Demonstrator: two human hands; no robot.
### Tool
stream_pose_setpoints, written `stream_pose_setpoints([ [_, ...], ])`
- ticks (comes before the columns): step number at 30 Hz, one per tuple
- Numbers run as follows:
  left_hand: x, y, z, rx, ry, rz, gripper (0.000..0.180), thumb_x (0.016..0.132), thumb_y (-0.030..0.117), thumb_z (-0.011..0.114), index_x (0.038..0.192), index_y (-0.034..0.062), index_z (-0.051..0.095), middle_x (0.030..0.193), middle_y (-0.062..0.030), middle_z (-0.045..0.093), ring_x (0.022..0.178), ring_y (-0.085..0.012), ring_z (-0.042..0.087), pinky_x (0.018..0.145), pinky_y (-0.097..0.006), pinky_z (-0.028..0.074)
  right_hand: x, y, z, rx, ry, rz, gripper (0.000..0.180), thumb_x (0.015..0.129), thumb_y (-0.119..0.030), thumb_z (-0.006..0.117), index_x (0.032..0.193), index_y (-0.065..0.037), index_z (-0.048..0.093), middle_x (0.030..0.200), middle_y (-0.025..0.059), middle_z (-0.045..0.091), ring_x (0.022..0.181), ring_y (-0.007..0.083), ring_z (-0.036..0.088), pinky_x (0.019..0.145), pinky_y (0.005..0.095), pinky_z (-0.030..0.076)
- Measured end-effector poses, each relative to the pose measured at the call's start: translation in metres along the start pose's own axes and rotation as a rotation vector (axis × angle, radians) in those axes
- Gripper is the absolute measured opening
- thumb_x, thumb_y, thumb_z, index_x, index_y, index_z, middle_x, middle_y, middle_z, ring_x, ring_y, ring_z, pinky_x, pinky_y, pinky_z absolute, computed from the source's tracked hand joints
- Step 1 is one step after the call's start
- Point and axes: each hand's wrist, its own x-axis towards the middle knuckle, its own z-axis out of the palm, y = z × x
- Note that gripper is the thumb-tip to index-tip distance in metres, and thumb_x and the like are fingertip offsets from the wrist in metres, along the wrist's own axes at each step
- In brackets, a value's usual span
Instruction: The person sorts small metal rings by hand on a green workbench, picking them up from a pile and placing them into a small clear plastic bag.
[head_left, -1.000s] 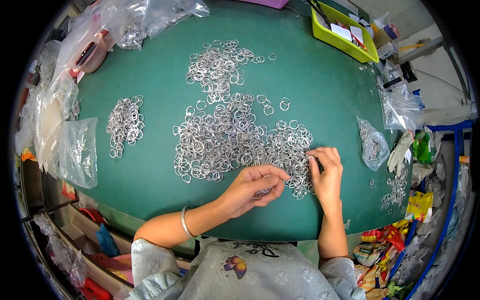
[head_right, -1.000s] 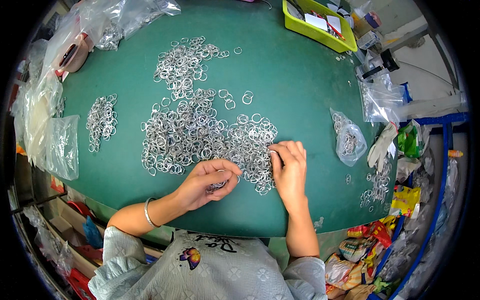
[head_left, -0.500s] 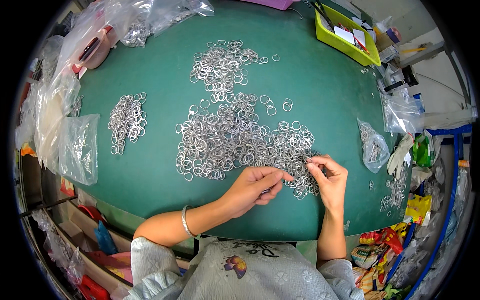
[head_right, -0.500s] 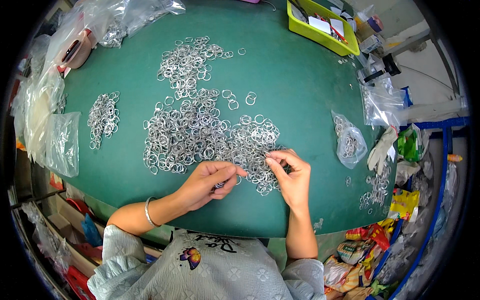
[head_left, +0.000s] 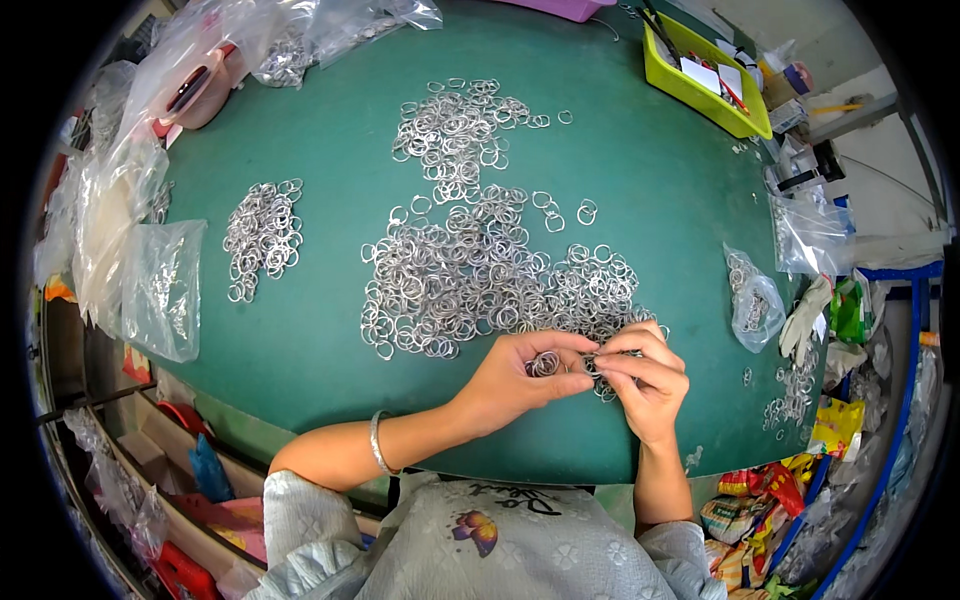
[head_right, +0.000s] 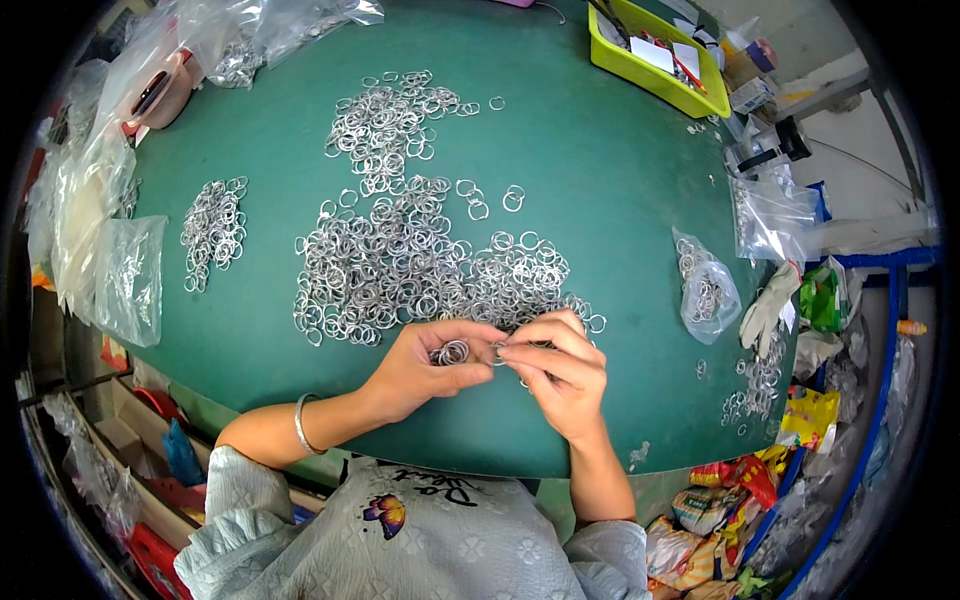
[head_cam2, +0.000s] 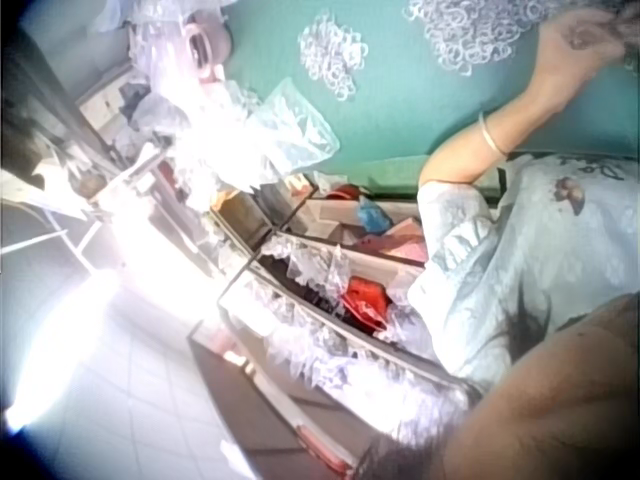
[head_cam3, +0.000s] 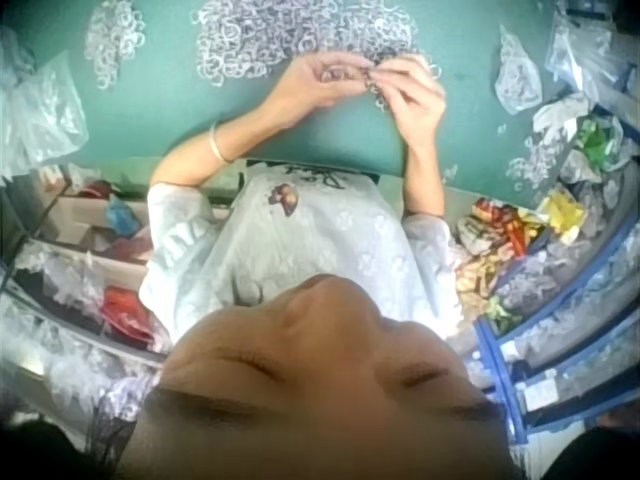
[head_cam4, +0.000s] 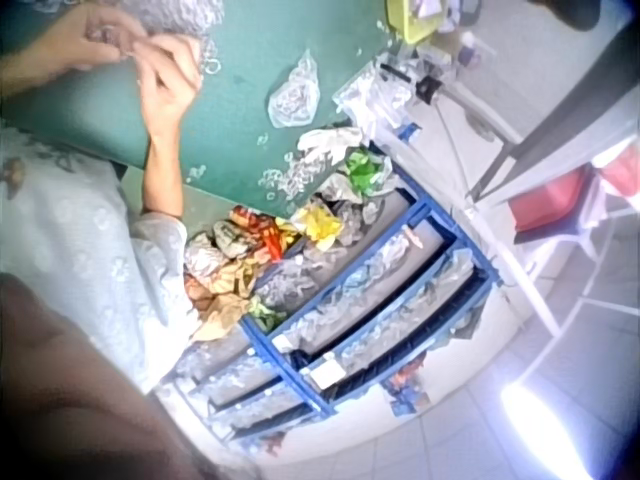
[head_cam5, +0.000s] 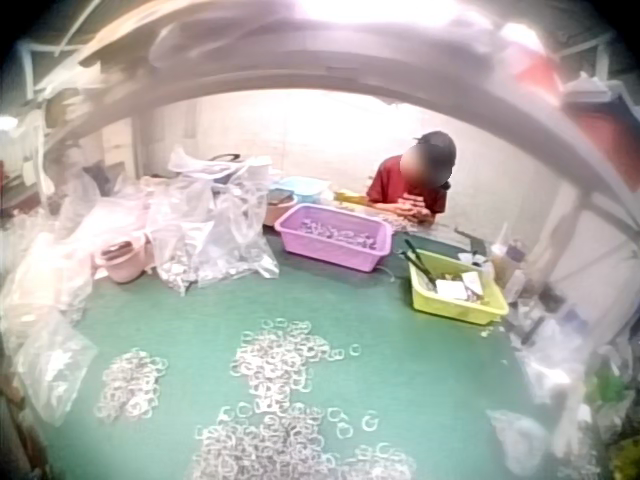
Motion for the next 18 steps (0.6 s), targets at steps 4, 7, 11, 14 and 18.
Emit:
stream_pose_setpoints([
  [4, 0.0, -0.004, -0.001, 0.119, -0.011, 0.154, 0.029, 0.075, 0.004, 0.065, 0.104, 0.0026, 0.059, 0.08, 0.0022, 0.057, 0.068, -0.0025, 0.047, 0.059, -0.017, 0.041, -0.002, 0.001, 0.003, -0.013, 0.012, -0.06, 0.017, 0.058, 0.006, 0.066, 0.074, -0.001, 0.066, 0.075, 0.0072, 0.059, 0.07, 0.0197, 0.052, 0.061, 0.0296, 0.041],
  [7, -0.002, -0.004, 0.001, 0.147, 0.015, 0.191, 0.028, 0.075, 0.004, 0.065, 0.102, 0.0022, 0.06, 0.079, 0.0021, 0.056, 0.069, -0.0026, 0.047, 0.061, -0.017, 0.041, -0.003, 0.0, 0.005, 0.013, 0.042, -0.043, 0.017, 0.06, 0.007, 0.066, 0.075, 0.001, 0.064, 0.075, 0.0085, 0.059, 0.07, 0.0202, 0.052, 0.061, 0.0297, 0.041],
  [11, -0.004, -0.002, 0.003, 0.173, 0.056, 0.235, 0.028, 0.074, 0.003, 0.066, 0.101, 0.0018, 0.06, 0.078, 0.0017, 0.056, 0.069, -0.0028, 0.047, 0.062, -0.017, 0.04, -0.008, -0.004, 0.014, 0.243, 0.222, 0.17, 0.015, 0.062, 0.007, 0.064, 0.077, 0.003, 0.061, 0.077, 0.0104, 0.059, 0.071, 0.0204, 0.052, 0.062, 0.0295, 0.041],
  [14, -0.004, -0.005, 0.002, 0.143, 0.063, 0.222, 0.028, 0.075, 0.005, 0.066, 0.101, 0.002, 0.06, 0.078, 0.0016, 0.056, 0.067, -0.0031, 0.047, 0.058, -0.017, 0.04, -0.006, -0.004, 0.011, 0.175, 0.149, 0.096, 0.014, 0.064, 0.007, 0.063, 0.077, 0.002, 0.061, 0.078, 0.0105, 0.058, 0.071, 0.0199, 0.052, 0.063, 0.029, 0.041],
  [18, -0.001, -0.001, -0.003, 0.007, -0.062, -0.031, 0.025, 0.078, 0.009, 0.063, 0.102, 0.0022, 0.059, 0.078, -0.0015, 0.057, 0.059, -0.0029, 0.043, 0.047, -0.016, 0.034, -0.005, -0.002, 0.007, 0.081, 0.045, 0.072, 0.011, 0.066, 0.005, 0.063, 0.076, 0.002, 0.06, 0.078, 0.0101, 0.057, 0.071, 0.0194, 0.051, 0.064, 0.0287, 0.041],
])
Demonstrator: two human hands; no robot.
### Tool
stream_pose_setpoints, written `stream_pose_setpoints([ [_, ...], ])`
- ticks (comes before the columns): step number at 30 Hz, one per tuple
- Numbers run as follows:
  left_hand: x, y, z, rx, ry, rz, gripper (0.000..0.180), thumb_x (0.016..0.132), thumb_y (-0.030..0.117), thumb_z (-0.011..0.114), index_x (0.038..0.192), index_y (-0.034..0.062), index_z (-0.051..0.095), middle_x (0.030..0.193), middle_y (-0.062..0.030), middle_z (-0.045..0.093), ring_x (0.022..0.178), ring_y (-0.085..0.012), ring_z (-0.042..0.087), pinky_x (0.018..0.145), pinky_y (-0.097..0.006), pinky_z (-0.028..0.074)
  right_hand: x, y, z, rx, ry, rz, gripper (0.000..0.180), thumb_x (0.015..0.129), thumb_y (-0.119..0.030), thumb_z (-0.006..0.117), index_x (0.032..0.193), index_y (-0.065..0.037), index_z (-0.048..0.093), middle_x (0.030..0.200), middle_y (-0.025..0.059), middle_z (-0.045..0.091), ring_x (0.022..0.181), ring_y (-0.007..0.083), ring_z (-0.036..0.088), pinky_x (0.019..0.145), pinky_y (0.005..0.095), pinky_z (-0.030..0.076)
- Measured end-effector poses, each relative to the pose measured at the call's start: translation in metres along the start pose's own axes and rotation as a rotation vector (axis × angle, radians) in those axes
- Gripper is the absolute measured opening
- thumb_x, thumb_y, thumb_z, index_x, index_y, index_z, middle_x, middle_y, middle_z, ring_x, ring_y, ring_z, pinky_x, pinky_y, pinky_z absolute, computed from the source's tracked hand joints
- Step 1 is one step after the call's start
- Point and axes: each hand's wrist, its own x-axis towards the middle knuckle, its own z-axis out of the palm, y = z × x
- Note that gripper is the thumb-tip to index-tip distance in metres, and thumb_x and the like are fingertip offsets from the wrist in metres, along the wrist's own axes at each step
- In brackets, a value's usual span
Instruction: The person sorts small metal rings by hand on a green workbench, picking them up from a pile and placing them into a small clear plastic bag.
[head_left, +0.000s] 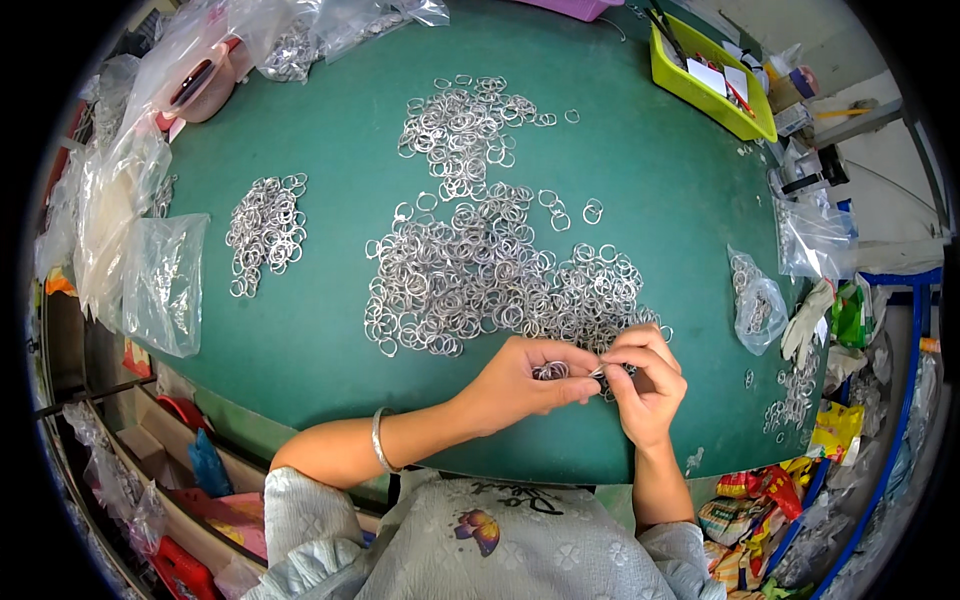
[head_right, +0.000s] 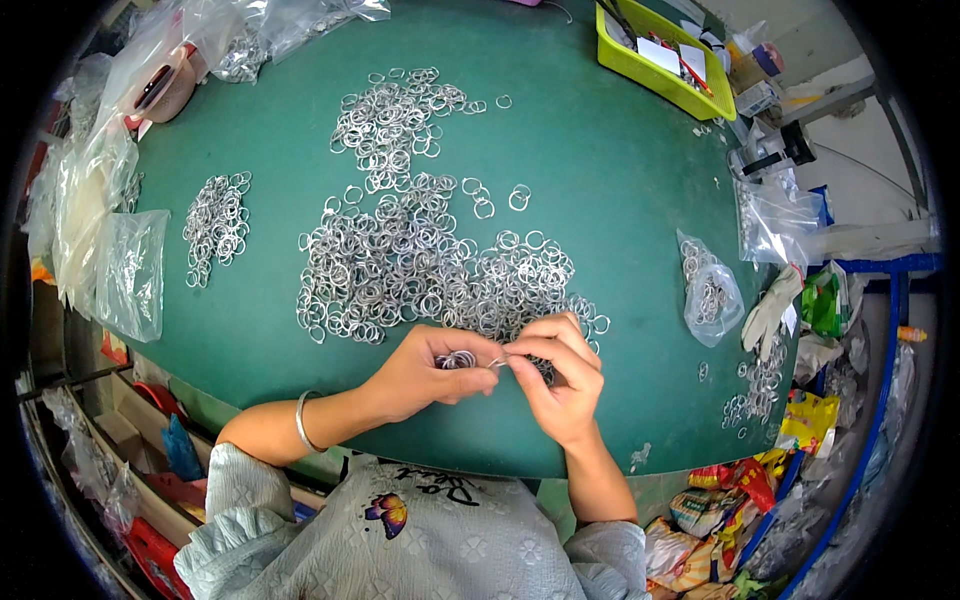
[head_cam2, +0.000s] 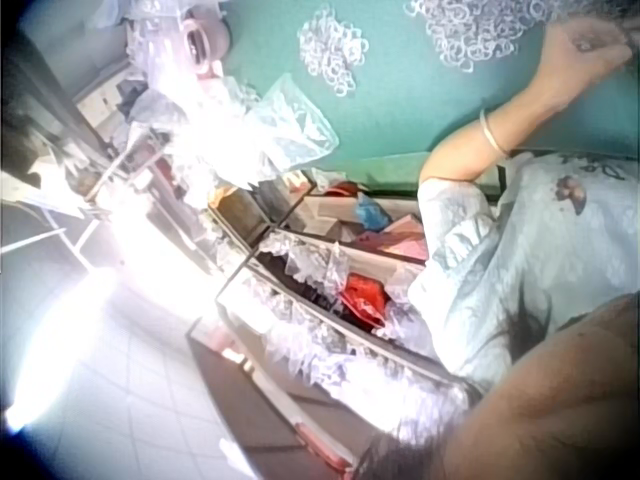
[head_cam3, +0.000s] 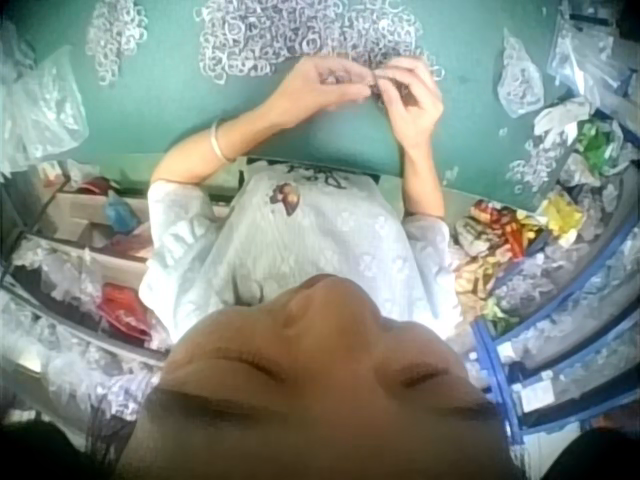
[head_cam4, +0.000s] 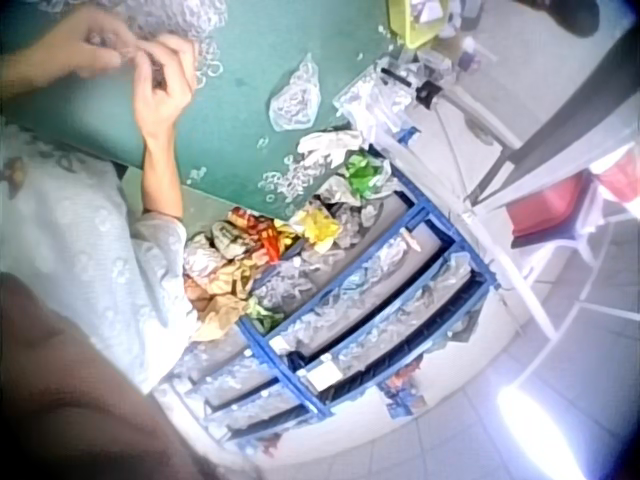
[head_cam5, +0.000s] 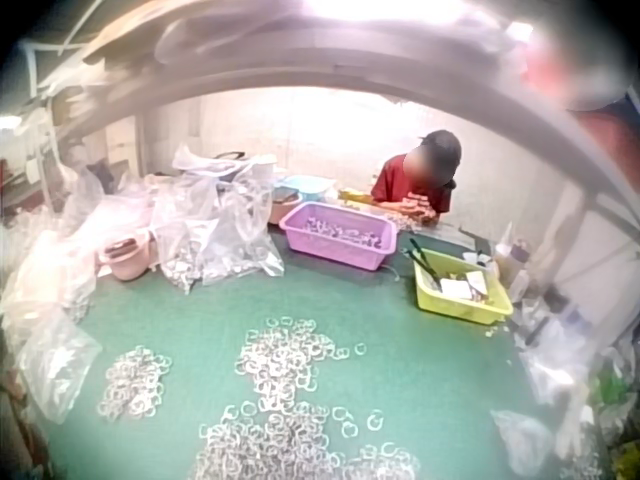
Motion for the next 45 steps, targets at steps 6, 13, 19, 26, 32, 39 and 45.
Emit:
stream_pose_setpoints([
  [6, 0.003, -0.004, -0.01, -0.33, -0.198, -0.17, 0.024, 0.084, 0.015, 0.057, 0.102, -0.0001, 0.057, 0.079, -0.0064, 0.058, 0.051, -0.0032, 0.034, 0.041, -0.018, 0.025, 0.0, 0.001, -0.001, 0.112, -0.064, 0.09, 0.008, 0.068, 0.002, 0.063, 0.076, 0.002, 0.061, 0.076, 0.0092, 0.056, 0.071, 0.0189, 0.051, 0.063, 0.0284, 0.041],
  [13, 0.005, -0.002, -0.009, -0.357, -0.241, -0.15, 0.028, 0.086, 0.015, 0.054, 0.109, -0.0003, 0.054, 0.087, -0.0105, 0.059, 0.05, -0.0037, 0.033, 0.041, -0.017, 0.025, 0.0, -0.001, -0.004, 0.073, -0.063, 0.07, 0.008, 0.071, 0.001, 0.061, 0.079, 0.002, 0.062, 0.077, 0.0092, 0.057, 0.072, 0.0187, 0.051, 0.064, 0.0287, 0.042],
  [19, 0.006, -0.005, -0.009, -0.44, -0.301, -0.11, 0.031, 0.085, 0.011, 0.054, 0.115, 0.0027, 0.05, 0.093, -0.0137, 0.06, 0.051, -0.0041, 0.034, 0.042, -0.017, 0.026, -0.001, -0.001, -0.005, 0.131, -0.036, 0.104, 0.012, 0.07, 0.001, 0.061, 0.083, 0.003, 0.062, 0.08, 0.0108, 0.057, 0.074, 0.0194, 0.053, 0.065, 0.0289, 0.043],
  [26, 0.005, -0.009, -0.009, -0.418, -0.308, -0.045, 0.032, 0.083, 0.007, 0.055, 0.115, 0.0034, 0.05, 0.095, -0.0159, 0.06, 0.051, -0.0051, 0.036, 0.043, -0.017, 0.028, -0.002, -0.001, -0.004, 0.186, -0.049, 0.104, 0.014, 0.069, 0.002, 0.062, 0.083, 0.003, 0.062, 0.08, 0.0113, 0.058, 0.074, 0.0197, 0.053, 0.066, 0.029, 0.043],
  [32, 0.005, -0.009, -0.008, -0.388, -0.275, -0.058, 0.03, 0.082, 0.004, 0.056, 0.112, 0.0024, 0.051, 0.092, -0.0158, 0.061, 0.052, -0.0066, 0.04, 0.043, -0.018, 0.03, -0.003, -0.001, -0.004, 0.182, -0.065, 0.077, 0.015, 0.068, 0.003, 0.062, 0.083, 0.003, 0.062, 0.078, 0.0106, 0.057, 0.073, 0.0194, 0.053, 0.065, 0.0287, 0.042],
  [39, 0.005, -0.004, -0.005, -0.263, -0.188, -0.111, 0.03, 0.082, 0.005, 0.056, 0.111, -0.0005, 0.051, 0.084, -0.0116, 0.061, 0.057, -0.0079, 0.048, 0.045, -0.019, 0.035, 0.005, -0.003, -0.009, -0.065, -0.11, -0.054, 0.014, 0.064, 0.003, 0.066, 0.078, 0.0, 0.063, 0.075, 0.009, 0.057, 0.069, 0.0198, 0.052, 0.062, 0.0287, 0.041],
  [45, 0.005, -0.001, -0.001, -0.272, -0.173, -0.109, 0.029, 0.084, 0.008, 0.055, 0.111, -0.0003, 0.051, 0.086, -0.0121, 0.06, 0.054, -0.0068, 0.044, 0.045, -0.018, 0.032, 0.005, 0.003, -0.033, -0.082, 0.134, -0.013, 0.013, 0.064, 0.008, 0.064, 0.075, 0.002, 0.061, 0.074, 0.0104, 0.06, 0.07, 0.0199, 0.055, 0.063, 0.0282, 0.043],
])
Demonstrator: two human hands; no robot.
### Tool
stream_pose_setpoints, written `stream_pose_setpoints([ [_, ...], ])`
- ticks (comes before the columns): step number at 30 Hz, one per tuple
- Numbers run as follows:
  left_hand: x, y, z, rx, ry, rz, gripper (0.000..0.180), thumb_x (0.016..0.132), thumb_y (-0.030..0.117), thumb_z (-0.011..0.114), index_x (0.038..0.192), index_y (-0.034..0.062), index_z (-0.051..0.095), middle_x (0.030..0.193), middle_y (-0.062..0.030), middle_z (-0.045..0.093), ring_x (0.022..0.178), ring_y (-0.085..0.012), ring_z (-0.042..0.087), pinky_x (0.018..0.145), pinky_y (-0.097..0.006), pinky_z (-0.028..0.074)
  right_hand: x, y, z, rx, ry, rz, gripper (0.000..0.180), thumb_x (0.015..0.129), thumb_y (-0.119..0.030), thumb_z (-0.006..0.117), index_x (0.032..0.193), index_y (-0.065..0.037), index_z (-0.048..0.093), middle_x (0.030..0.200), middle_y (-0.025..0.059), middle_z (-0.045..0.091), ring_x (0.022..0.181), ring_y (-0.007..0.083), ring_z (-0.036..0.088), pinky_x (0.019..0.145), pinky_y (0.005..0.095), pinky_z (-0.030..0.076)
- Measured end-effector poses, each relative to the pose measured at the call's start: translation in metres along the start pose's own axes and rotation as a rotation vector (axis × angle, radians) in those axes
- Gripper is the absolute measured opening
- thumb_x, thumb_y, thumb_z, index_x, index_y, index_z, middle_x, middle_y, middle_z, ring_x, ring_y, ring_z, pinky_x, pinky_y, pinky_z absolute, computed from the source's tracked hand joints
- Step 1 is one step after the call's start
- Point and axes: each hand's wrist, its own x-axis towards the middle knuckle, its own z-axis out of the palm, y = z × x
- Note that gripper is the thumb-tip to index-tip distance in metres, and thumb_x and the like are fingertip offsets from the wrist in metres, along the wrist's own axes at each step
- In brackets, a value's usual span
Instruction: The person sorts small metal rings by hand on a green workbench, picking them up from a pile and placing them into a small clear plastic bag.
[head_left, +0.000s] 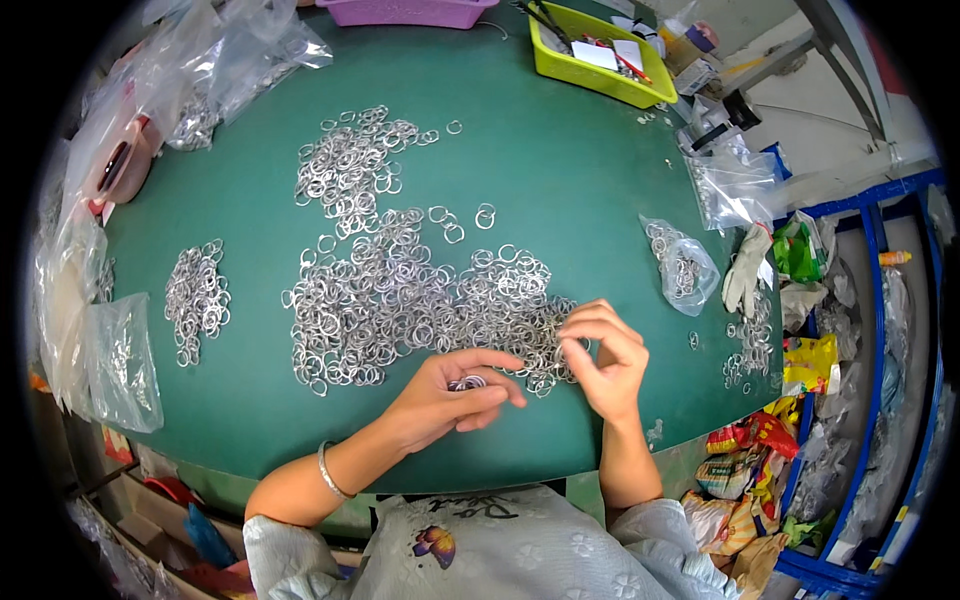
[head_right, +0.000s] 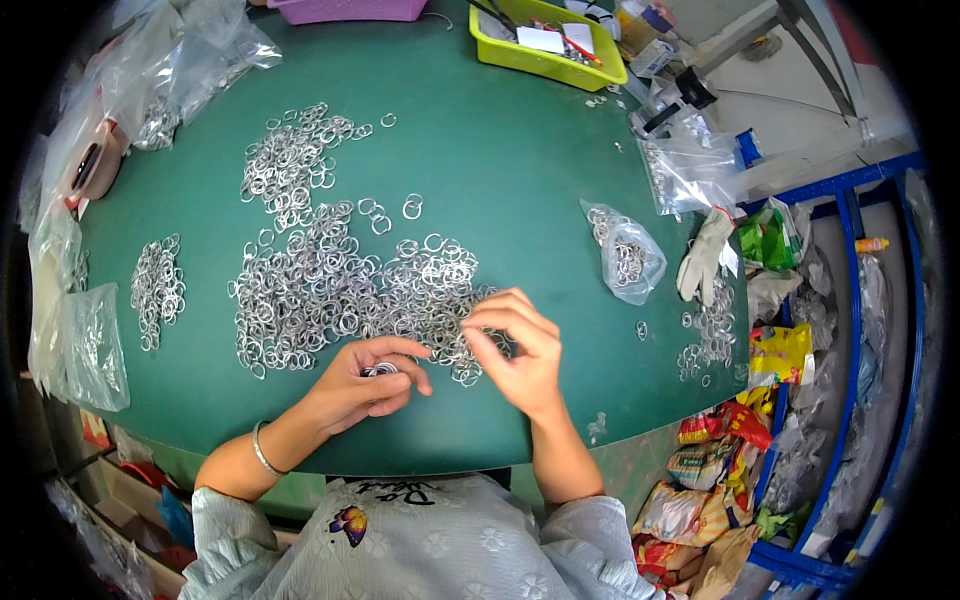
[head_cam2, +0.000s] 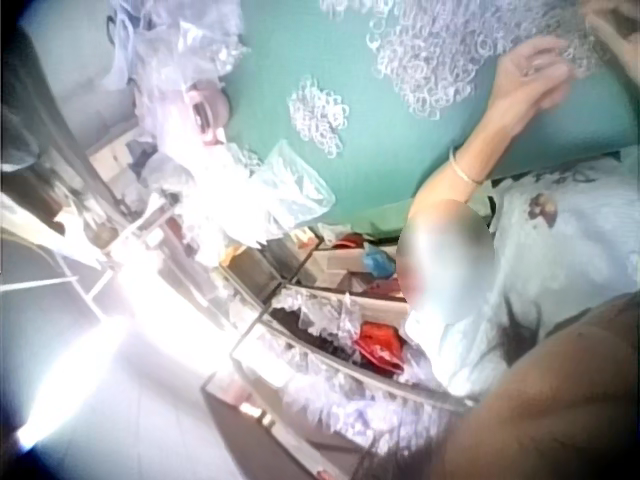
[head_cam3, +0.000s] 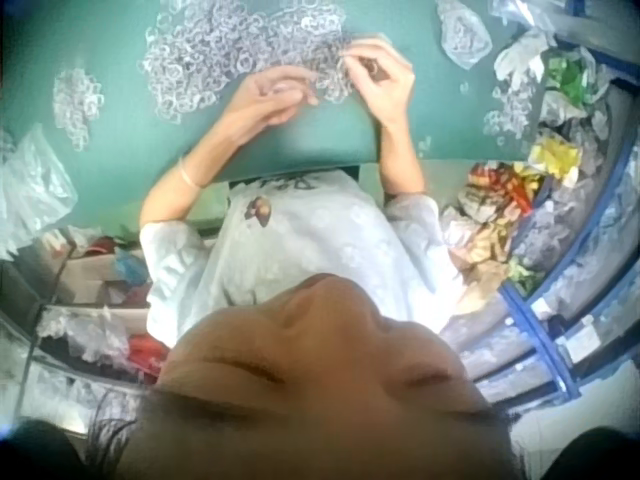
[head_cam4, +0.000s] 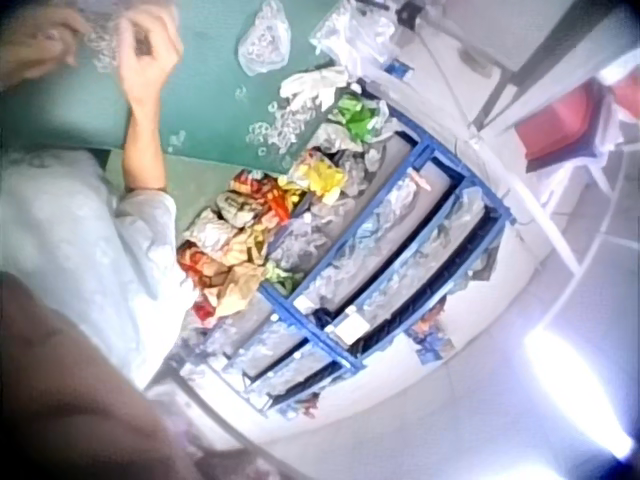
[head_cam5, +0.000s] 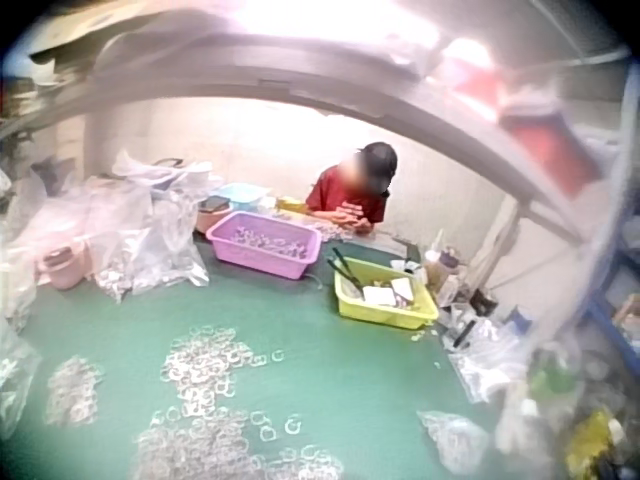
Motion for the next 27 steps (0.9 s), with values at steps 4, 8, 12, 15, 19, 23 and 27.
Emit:
stream_pose_setpoints([
  [4, 0.0, -0.003, -0.001, 0.008, 0.027, -0.019, 0.027, 0.084, 0.011, 0.055, 0.109, -0.0007, 0.052, 0.082, -0.0116, 0.057, 0.048, -0.0045, 0.036, 0.043, -0.017, 0.028, -0.004, 0.006, -0.006, -0.009, 0.064, 0.032, 0.013, 0.065, 0.008, 0.064, 0.075, 0.002, 0.061, 0.072, 0.0098, 0.06, 0.068, 0.0189, 0.055, 0.064, 0.0285, 0.043],
  [8, -0.001, -0.003, -0.003, -0.019, 0.029, -0.034, 0.024, 0.086, 0.01, 0.054, 0.108, 0.0, 0.053, 0.08, -0.0082, 0.056, 0.05, -0.0033, 0.034, 0.044, -0.017, 0.026, -0.006, 0.001, 0.002, -0.007, -0.001, 0.058, 0.012, 0.065, 0.006, 0.065, 0.075, 0.001, 0.062, 0.069, 0.0082, 0.061, 0.066, 0.019, 0.056, 0.064, 0.0291, 0.042],
  [12, -0.001, -0.003, -0.002, -0.028, 0.035, -0.03, 0.023, 0.086, 0.01, 0.053, 0.107, 0.0001, 0.054, 0.08, -0.007, 0.056, 0.051, -0.0032, 0.034, 0.044, -0.017, 0.025, -0.008, -0.001, 0.012, -0.091, -0.179, -0.043, 0.013, 0.065, 0.002, 0.066, 0.077, -0.001, 0.062, 0.073, 0.0072, 0.061, 0.071, 0.0203, 0.056, 0.067, 0.0299, 0.041],
  [15, -0.002, -0.003, -0.001, -0.016, 0.042, -0.023, 0.022, 0.086, 0.009, 0.052, 0.107, 0.0002, 0.054, 0.079, -0.007, 0.056, 0.051, -0.0033, 0.034, 0.044, -0.017, 0.025, -0.009, -0.005, 0.003, -0.176, -0.179, -0.045, 0.012, 0.067, 0.0, 0.066, 0.078, -0.001, 0.062, 0.074, 0.0069, 0.06, 0.072, 0.0206, 0.055, 0.067, 0.0303, 0.04],
  [19, 0.0, -0.005, -0.003, -0.028, 0.038, -0.019, 0.023, 0.086, 0.007, 0.052, 0.107, 0.0005, 0.054, 0.078, -0.0073, 0.056, 0.051, -0.0035, 0.034, 0.043, -0.017, 0.025, -0.024, -0.001, -0.027, -0.287, -0.057, 0.081, 0.009, 0.068, 0.0, 0.065, 0.077, -0.001, 0.062, 0.073, 0.0076, 0.06, 0.069, 0.0199, 0.055, 0.068, 0.0294, 0.041],
  [23, 0.0, -0.006, -0.002, -0.019, 0.051, -0.011, 0.022, 0.086, 0.007, 0.051, 0.107, -0.0005, 0.053, 0.076, -0.0079, 0.055, 0.049, -0.0033, 0.034, 0.043, -0.016, 0.026, -0.049, 0.013, -0.067, -0.474, 0.152, 0.292, 0.005, 0.071, 0.001, 0.062, 0.075, 0.001, 0.061, 0.07, 0.0086, 0.061, 0.067, 0.0195, 0.055, 0.064, 0.0285, 0.043],
  [27, 0.0, -0.008, -0.003, -0.015, 0.069, -0.013, 0.022, 0.087, 0.007, 0.05, 0.107, -0.0011, 0.053, 0.076, -0.0081, 0.053, 0.049, -0.0031, 0.034, 0.042, -0.015, 0.027, -0.076, 0.033, -0.108, -0.603, 0.42, 0.487, 0.005, 0.075, -0.002, 0.062, 0.079, 0.001, 0.062, 0.072, 0.0075, 0.06, 0.064, 0.0111, 0.054, 0.059, 0.0232, 0.043],
])
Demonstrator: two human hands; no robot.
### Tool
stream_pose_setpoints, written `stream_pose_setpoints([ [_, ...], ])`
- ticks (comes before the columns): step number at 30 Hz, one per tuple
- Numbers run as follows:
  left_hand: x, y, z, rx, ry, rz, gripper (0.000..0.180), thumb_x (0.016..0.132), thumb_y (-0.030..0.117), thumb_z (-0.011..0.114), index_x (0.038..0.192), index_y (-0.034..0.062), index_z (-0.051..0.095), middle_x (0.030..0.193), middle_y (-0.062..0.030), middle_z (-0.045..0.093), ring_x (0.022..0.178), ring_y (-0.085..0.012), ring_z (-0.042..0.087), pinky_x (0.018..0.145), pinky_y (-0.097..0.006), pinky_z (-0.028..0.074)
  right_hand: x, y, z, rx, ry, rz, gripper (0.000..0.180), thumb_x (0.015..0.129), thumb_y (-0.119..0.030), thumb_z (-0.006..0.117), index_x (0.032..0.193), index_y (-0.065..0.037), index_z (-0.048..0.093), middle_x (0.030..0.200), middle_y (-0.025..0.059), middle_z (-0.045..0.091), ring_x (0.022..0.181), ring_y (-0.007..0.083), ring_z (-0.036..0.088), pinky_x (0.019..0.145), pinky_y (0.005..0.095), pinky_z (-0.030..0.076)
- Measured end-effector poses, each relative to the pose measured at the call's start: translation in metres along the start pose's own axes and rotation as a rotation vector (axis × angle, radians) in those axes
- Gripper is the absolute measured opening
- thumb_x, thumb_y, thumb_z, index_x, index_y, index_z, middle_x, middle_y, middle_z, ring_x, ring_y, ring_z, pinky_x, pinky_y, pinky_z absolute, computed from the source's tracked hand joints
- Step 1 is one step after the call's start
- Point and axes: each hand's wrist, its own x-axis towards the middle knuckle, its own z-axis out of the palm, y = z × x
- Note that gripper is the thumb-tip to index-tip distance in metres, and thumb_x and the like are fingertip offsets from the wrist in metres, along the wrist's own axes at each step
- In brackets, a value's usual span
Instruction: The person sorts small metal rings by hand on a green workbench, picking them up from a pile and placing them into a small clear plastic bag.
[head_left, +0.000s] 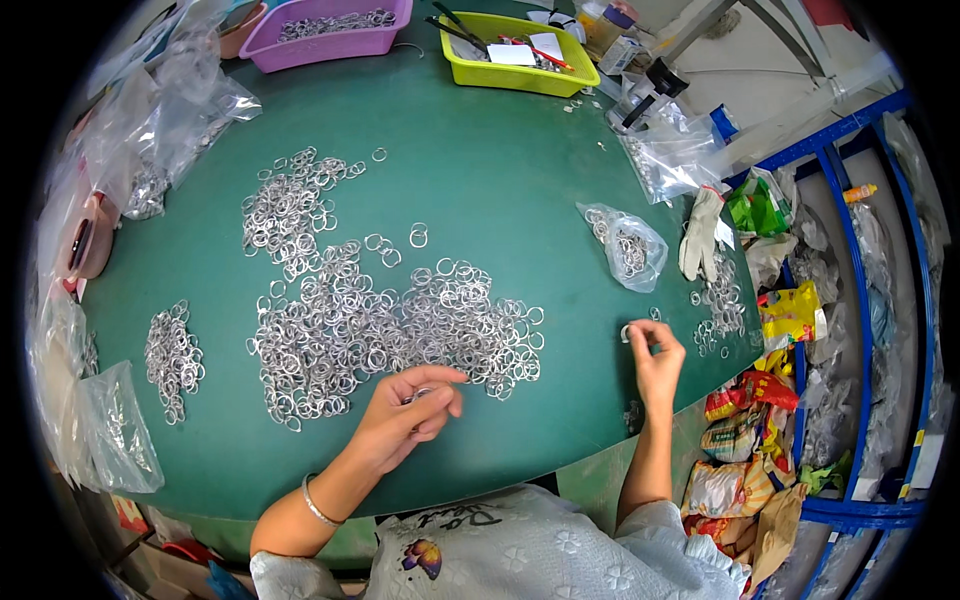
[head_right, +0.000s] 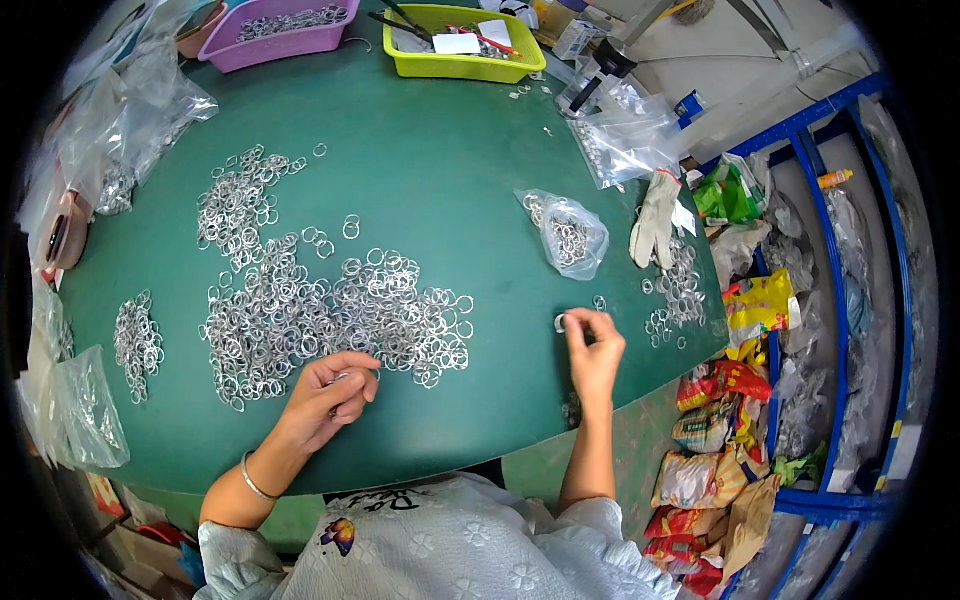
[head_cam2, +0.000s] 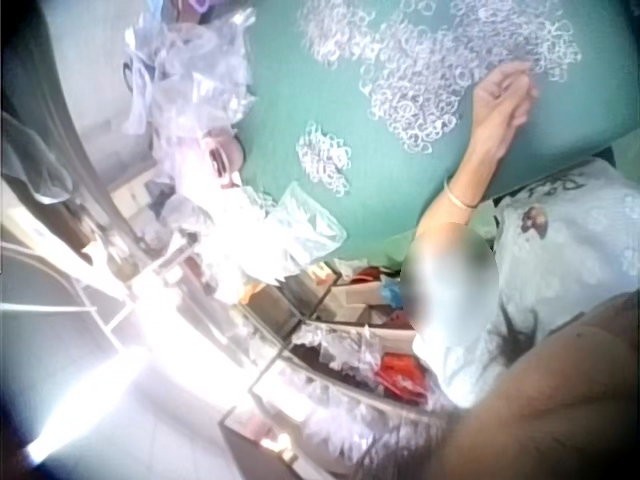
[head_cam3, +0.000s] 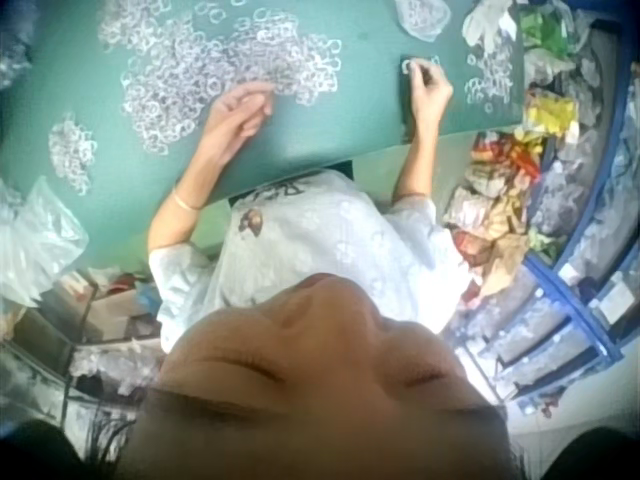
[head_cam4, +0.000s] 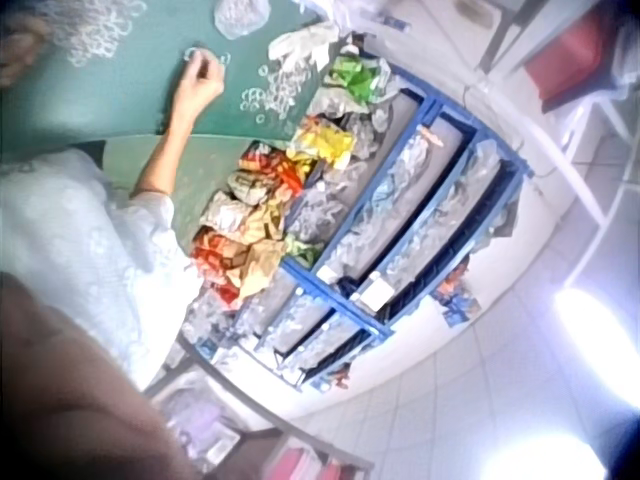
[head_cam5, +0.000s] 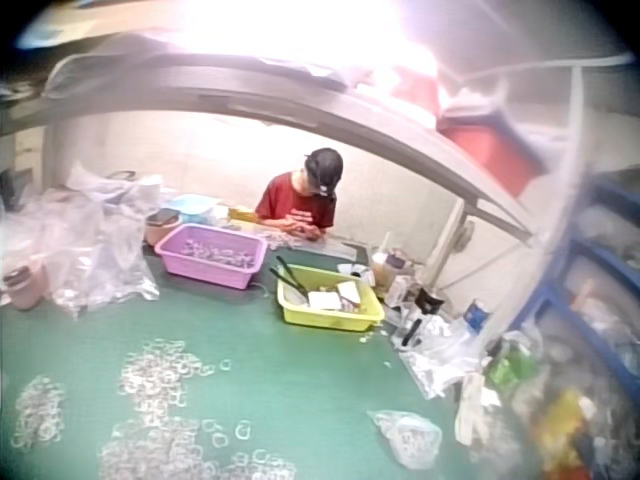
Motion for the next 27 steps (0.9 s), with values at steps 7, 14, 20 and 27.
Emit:
stream_pose_setpoints([
  [7, 0.001, 0.001, 0.002, -0.009, 0.015, -0.01, 0.022, 0.087, 0.008, 0.05, 0.106, -0.0007, 0.053, 0.076, -0.0085, 0.052, 0.048, -0.0031, 0.033, 0.041, -0.015, 0.027, 0.013, 0.044, -0.025, -0.091, 0.182, 0.151, 0.009, 0.078, -0.006, 0.061, 0.081, 0.002, 0.062, 0.068, 0.0046, 0.059, 0.058, 0.0073, 0.05, 0.054, 0.0221, 0.041],
  [14, 0.001, 0.001, 0.001, -0.012, 0.043, -0.005, 0.021, 0.086, 0.009, 0.05, 0.105, -0.0003, 0.053, 0.076, -0.0084, 0.052, 0.049, -0.0033, 0.034, 0.041, -0.014, 0.026, 0.01, 0.055, -0.025, -0.054, 0.112, 0.127, 0.008, 0.08, -0.004, 0.058, 0.084, 0.002, 0.061, 0.069, 0.0, 0.058, 0.061, 0.0047, 0.049, 0.056, 0.0191, 0.04],
  [20, 0.003, 0.001, 0.003, 0.003, 0.076, -0.009, 0.02, 0.086, 0.01, 0.051, 0.103, -0.0004, 0.053, 0.074, -0.0081, 0.053, 0.049, -0.0033, 0.034, 0.04, -0.014, 0.026, 0.009, 0.058, -0.022, -0.018, 0.08, 0.112, 0.008, 0.078, -0.001, 0.059, 0.086, 0.002, 0.061, 0.07, 0.002, 0.059, 0.06, 0.0055, 0.049, 0.055, 0.0207, 0.04],
  [27, 0.004, 0.0, 0.003, -0.004, 0.077, -0.005, 0.02, 0.086, 0.01, 0.051, 0.103, -0.0005, 0.054, 0.074, -0.0076, 0.053, 0.05, -0.0034, 0.034, 0.04, -0.014, 0.026, 0.005, 0.05, -0.021, 0.245, 0.014, 0.217, 0.012, 0.079, 0.0, 0.059, 0.091, 0.002, 0.061, 0.077, -0.0003, 0.058, 0.064, 0.0042, 0.048, 0.058, 0.0177, 0.039],
])
